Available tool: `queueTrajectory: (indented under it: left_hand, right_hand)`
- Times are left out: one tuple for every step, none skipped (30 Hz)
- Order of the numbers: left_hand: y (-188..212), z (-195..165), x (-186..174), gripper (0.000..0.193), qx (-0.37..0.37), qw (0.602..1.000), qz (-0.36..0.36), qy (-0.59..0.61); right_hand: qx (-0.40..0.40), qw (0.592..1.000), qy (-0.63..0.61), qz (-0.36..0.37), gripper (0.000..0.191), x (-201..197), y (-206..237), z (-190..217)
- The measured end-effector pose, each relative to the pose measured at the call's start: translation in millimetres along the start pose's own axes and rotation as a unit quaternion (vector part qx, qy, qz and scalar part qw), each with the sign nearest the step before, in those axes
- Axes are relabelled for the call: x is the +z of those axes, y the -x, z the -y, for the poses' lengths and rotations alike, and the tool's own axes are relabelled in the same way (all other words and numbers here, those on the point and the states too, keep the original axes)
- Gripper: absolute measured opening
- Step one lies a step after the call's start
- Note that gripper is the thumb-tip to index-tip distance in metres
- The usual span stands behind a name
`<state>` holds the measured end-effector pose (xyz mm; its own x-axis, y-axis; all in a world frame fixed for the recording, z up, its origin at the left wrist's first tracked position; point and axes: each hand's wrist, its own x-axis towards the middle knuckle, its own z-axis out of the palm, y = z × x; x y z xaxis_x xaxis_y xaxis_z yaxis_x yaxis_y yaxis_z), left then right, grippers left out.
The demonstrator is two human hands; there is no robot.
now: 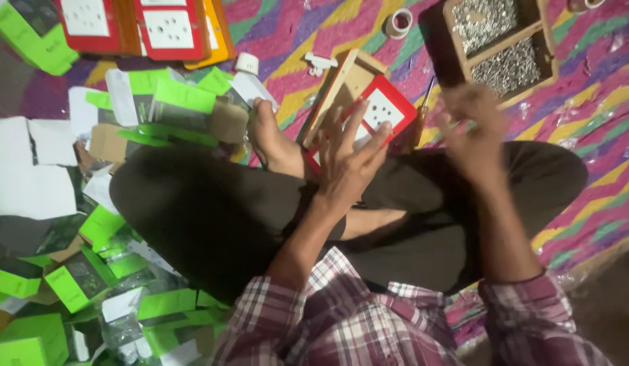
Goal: The person sits on the floor and assembles white electrical socket modules into a red plastic frame. They pick up each socket, insert it into the frame, and secure it with screws using a screwdriver. The person repeats this process for multiple sockets, placing the completed frame aside.
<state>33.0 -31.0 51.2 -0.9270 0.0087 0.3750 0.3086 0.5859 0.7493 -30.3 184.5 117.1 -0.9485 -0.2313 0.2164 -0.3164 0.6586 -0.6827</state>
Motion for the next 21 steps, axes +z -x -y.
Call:
queueTrajectory:
  left_hand:
    - [-0.8, -0.6, -2.9, 0.045, 0.008, 0.998, -0.017, 0.053]
    - [-0.4, -2.6, -4.3, 0.044, -0.024, 0.994, -0.012, 0.107]
    - [0.2, -4.6, -4.3, 0.043, -0.055, 0.985, -0.007, 0.163]
    - [0.7, -4.6, -4.4, 0.043, -0.085, 0.973, 0.000, 0.215]
    - [1.2, -4.3, -3.2, 0.044, -0.110, 0.960, -0.006, 0.257]
    - [1.3, -3.1, -0.8, 0.045, -0.137, 0.944, -0.013, 0.299]
    - [1.5, -0.7, 1.3, 0.046, -0.165, 0.926, -0.019, 0.339]
    - [1.8, 3.1, 2.9, 0.050, -0.199, 0.897, -0.011, 0.395]
    - [2.0, 7.7, 4.0, 0.054, -0.233, 0.864, -0.003, 0.447]
    - [2.8, 11.9, 4.9, 0.057, -0.267, 0.826, 0.004, 0.496]
    - [2.9, 16.0, 6.3, 0.060, -0.348, 0.772, 0.010, 0.531]
    - [2.8, 18.9, 8.3, 0.062, -0.428, 0.709, 0.017, 0.560]
    - [3.6, 20.4, 10.0, 0.065, -0.503, 0.635, 0.025, 0.586]
    - [4.0, 20.7, 12.2, 0.067, -0.499, 0.622, 0.032, 0.602]
    - [3.5, 21.1, 14.4, 0.069, -0.492, 0.612, 0.038, 0.618]
    - [3.5, 22.7, 13.9, 0.072, -0.484, 0.605, 0.045, 0.630]
    - [3.2, 22.7, 14.6, 0.073, -0.486, 0.613, 0.051, 0.621]
    - [2.8, 22.1, 15.3, 0.073, -0.487, 0.618, 0.057, 0.615]
    - [2.9, 21.4, 15.0, 0.074, -0.491, 0.622, 0.063, 0.607]
    - [2.3, 21.1, 15.0, 0.073, -0.496, 0.622, 0.063, 0.602]
    - [2.0, 20.7, 14.6, 0.072, -0.502, 0.622, 0.065, 0.597]
  right_hand:
    - [0.023, 0.999, 0.010, -0.031, 0.015, -9.7, -15.7, -17.0]
    - [0.047, 0.997, 0.022, -0.064, 0.010, -19.4, -36.7, -38.4]
    - [0.027, 0.996, 0.073, -0.035, 0.017, -27.9, -57.4, -59.9]
    - [0.008, 0.993, 0.121, -0.008, 0.025, -31.6, -75.9, -79.4]
    - [0.005, 0.988, 0.148, 0.045, 0.021, -32.4, -91.7, -96.7]
    - [0.001, 0.979, 0.175, 0.100, 0.018, -29.1, -104.3, -110.3]
    - [-0.002, 0.967, 0.200, 0.156, 0.015, -24.4, -113.0, -120.1]
    - [0.017, 0.957, 0.225, 0.181, 0.017, -20.0, -120.3, -126.7]
    - [0.036, 0.946, 0.248, 0.207, 0.019, -14.1, -124.7, -130.4]
    - [0.053, 0.933, 0.270, 0.233, 0.021, -10.9, -128.0, -131.0]
    - [0.030, 0.934, 0.273, 0.228, 0.020, -8.7, -129.0, -129.6]
    - [0.010, 0.935, 0.274, 0.225, 0.018, -7.5, -127.4, -129.5]
    - [-0.008, 0.935, 0.276, 0.223, 0.017, -7.9, -124.8, -129.7]
    - [0.010, 0.939, 0.266, 0.219, 0.014, -10.2, -121.0, -130.7]
    - [0.027, 0.943, 0.256, 0.213, 0.015, -14.3, -117.5, -130.6]
    - [0.043, 0.948, 0.241, 0.204, 0.020, -15.3, -113.5, -128.1]
    - [0.030, 0.967, 0.203, 0.151, 0.014, -17.4, -108.8, -124.3]
    - [0.017, 0.981, 0.166, 0.099, 0.011, -20.9, -102.1, -118.1]
    - [0.006, 0.991, 0.127, 0.047, 0.013, -22.0, -94.0, -108.7]
    - [0.001, 0.993, 0.109, 0.050, 0.011, -20.8, -88.0, -97.0]
    - [-0.003, 0.994, 0.092, 0.052, 0.009, -19.4, -81.9, -82.8]
